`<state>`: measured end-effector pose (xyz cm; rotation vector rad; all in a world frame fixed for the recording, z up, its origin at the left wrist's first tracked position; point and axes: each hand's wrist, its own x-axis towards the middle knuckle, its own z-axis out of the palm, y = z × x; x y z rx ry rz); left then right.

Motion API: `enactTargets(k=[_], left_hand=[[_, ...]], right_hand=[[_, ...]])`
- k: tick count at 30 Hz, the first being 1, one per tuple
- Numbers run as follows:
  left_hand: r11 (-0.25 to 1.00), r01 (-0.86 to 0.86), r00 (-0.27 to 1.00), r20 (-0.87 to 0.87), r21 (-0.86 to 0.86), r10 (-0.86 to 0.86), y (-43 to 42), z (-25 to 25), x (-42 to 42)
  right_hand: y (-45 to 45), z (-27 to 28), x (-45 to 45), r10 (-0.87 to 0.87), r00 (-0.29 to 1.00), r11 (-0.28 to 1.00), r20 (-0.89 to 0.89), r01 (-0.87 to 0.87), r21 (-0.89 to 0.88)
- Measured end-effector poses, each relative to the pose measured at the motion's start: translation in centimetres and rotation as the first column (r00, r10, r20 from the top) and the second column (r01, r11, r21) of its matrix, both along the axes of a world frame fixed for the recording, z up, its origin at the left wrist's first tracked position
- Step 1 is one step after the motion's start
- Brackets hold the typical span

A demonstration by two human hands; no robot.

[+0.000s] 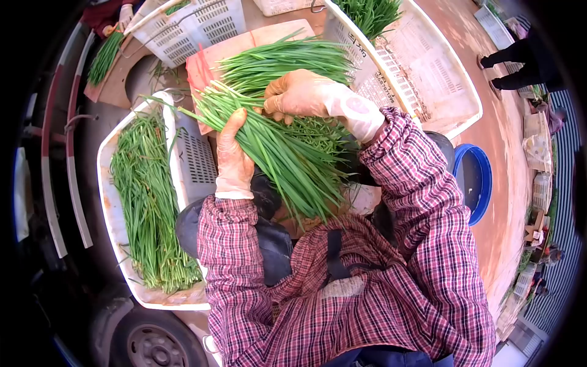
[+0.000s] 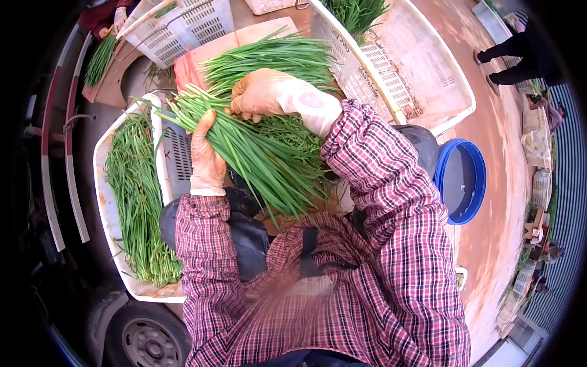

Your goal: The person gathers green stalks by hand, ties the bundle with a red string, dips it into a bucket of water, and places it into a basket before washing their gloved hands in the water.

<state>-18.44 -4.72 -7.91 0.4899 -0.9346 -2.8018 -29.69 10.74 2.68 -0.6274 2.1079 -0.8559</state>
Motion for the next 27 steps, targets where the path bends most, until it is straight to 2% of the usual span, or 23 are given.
enactTargets(k=[1, 3, 5, 7, 9, 11, 13, 15, 16, 17, 19, 20, 25, 27], left_hand=[[0.999, 0.033, 0.999, 0.007, -0.003, -0.033, -0.2, 0.0, 0.0], [0.999, 0.033, 0.999, -0.009, 0.012, -0.033, -0.1, -0.1, -0.1], [0.999, 0.037, 0.999, -0.024, 0.025, -0.036, -0.1, -0.4, -0.1], [0.988, 0.135, 0.988, -0.09, 0.072, -0.128, -0.5, -0.8, -0.1], [0.994, 0.092, 0.994, -0.056, 0.063, -0.089, -0.4, -0.9, 0.0], [0.997, 0.052, 0.998, -0.021, 0.052, -0.051, -0.3, -0.8, 0.0], [0.999, 0.031, 0.997, -0.064, 0.022, -0.029, -0.3, -0.9, -0.1], [1.0, 0.025, 0.996, -0.086, 0.007, -0.024, -0.5, -0.7, -0.1], [1.0, 0.017, 0.994, -0.107, -0.007, -0.018, -0.5, -0.6, -0.2], [1.0, 0.019, 0.994, -0.108, -0.009, -0.02, -0.4, -0.5, -0.2], [0.999, -0.037, 0.991, -0.125, 0.02, 0.039, -0.2, -0.1, -0.3], [0.999, -0.04, 0.992, -0.12, 0.008, 0.04, -0.2, 0.1, -0.2], [1.0, -0.004, 0.99, -0.138, 0.029, 0.008, -0.6, 0.1, -0.2], [1.0, -0.005, 0.991, -0.136, 0.01, 0.006, -0.7, 0.2, -0.3]], right_hand=[[0.0, -0.2, -0.3, -0.056, 0.985, 0.994, 0.16, 0.071, -0.087], [0.7, -0.6, -0.6, -0.065, 0.979, 0.993, 0.191, 0.082, -0.081], [1.2, -1.9, -0.9, -0.021, 0.948, 0.98, 0.316, 0.083, -0.182], [1.3, -2.9, -1.0, 0.006, 0.943, 0.973, 0.332, 0.072, -0.221], [1.5, -3.3, -1.0, 0.012, 0.928, 0.976, 0.371, 0.07, -0.207], [1.5, -3.2, -0.9, 0.003, 0.93, 0.977, 0.368, 0.075, -0.199], [1.5, -3.4, -0.8, -0.006, 0.932, 0.978, 0.362, 0.08, -0.19], [1.4, -3.3, -0.3, 0.058, 0.988, 0.98, 0.145, -0.029, -0.195], [1.8, -2.8, -0.1, 0.046, 0.994, 0.988, 0.098, -0.031, -0.152], [1.9, -2.5, 0.2, 0.044, 0.994, 0.988, 0.097, -0.029, -0.153], [2.1, -2.3, 0.7, 0.063, 0.968, 0.979, 0.242, -0.012, -0.205], [2.3, -2.6, 0.7, 0.097, 0.961, 0.971, 0.258, -0.035, -0.235], [2.0, -3.3, 1.1, 0.091, 0.952, 0.952, 0.292, 0.003, -0.306], [1.7, -4.1, 1.0, 0.077, 0.969, 0.934, 0.236, 0.013, -0.358]])
